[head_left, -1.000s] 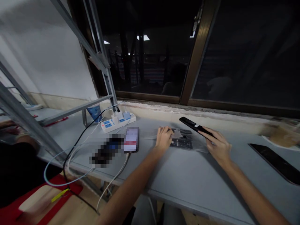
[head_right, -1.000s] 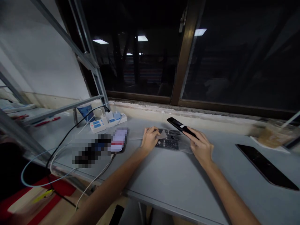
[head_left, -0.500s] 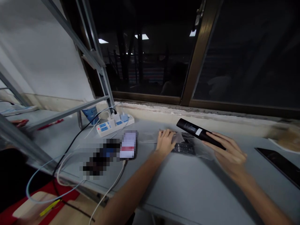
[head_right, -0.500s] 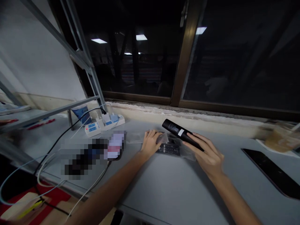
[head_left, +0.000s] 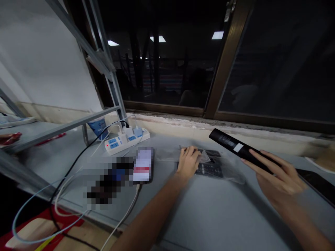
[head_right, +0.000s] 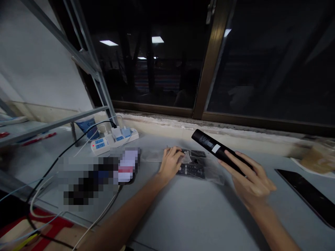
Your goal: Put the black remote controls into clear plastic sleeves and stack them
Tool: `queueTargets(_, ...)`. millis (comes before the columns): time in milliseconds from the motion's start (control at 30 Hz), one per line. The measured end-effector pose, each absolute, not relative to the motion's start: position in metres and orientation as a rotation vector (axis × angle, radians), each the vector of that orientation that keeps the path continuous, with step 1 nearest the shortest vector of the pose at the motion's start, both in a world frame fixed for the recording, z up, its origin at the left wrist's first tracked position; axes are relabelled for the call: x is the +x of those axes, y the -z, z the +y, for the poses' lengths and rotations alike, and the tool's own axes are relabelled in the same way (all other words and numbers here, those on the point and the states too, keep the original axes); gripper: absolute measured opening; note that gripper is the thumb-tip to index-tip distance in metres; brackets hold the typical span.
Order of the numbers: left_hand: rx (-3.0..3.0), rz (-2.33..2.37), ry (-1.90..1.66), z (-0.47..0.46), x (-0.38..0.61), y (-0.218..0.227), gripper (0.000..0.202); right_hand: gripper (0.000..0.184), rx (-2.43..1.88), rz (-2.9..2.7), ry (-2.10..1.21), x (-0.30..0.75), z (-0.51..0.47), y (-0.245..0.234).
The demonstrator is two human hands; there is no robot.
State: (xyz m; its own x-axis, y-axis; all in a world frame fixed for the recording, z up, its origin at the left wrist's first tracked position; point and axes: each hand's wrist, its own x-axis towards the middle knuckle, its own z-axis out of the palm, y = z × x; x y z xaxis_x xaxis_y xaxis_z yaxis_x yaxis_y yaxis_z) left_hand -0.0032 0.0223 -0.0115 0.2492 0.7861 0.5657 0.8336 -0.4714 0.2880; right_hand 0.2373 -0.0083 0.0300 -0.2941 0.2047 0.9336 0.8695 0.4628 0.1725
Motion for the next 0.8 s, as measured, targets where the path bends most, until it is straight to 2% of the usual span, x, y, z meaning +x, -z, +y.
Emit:
queueTargets(133,-2.446,-1.555,1.060,0.023,-0.001,0.014,0.009,0.036,-0.841,-1.700,0.922,0.235,-0.008,-0.031)
queueTargets(333,-2.456,-1.559,1.073,0.023,-0.003,0.012,0.010,0.028,-0.755,-1.728,0.849,0.227,-0.006,-0.028)
queueTargets(533,-2.477,-1.626,1.060,0.023,-0.004,0.009,0.010,0.036,-0.835,-1.772,0.726,0.229,-0.003,-0.023)
queueTargets(700,-2.509,-1.628,1.069,0.022,-0.004,0.007,0.024,0.032,-0.984,-1.526,0.490,0.221,-0.005,-0.027)
queueTargets(800,-2.544,-1.616,1.026,0.022,-0.004,0.007,0.023,0.034,-1.083,-1.318,0.256,0.217,-0.004,-0.028)
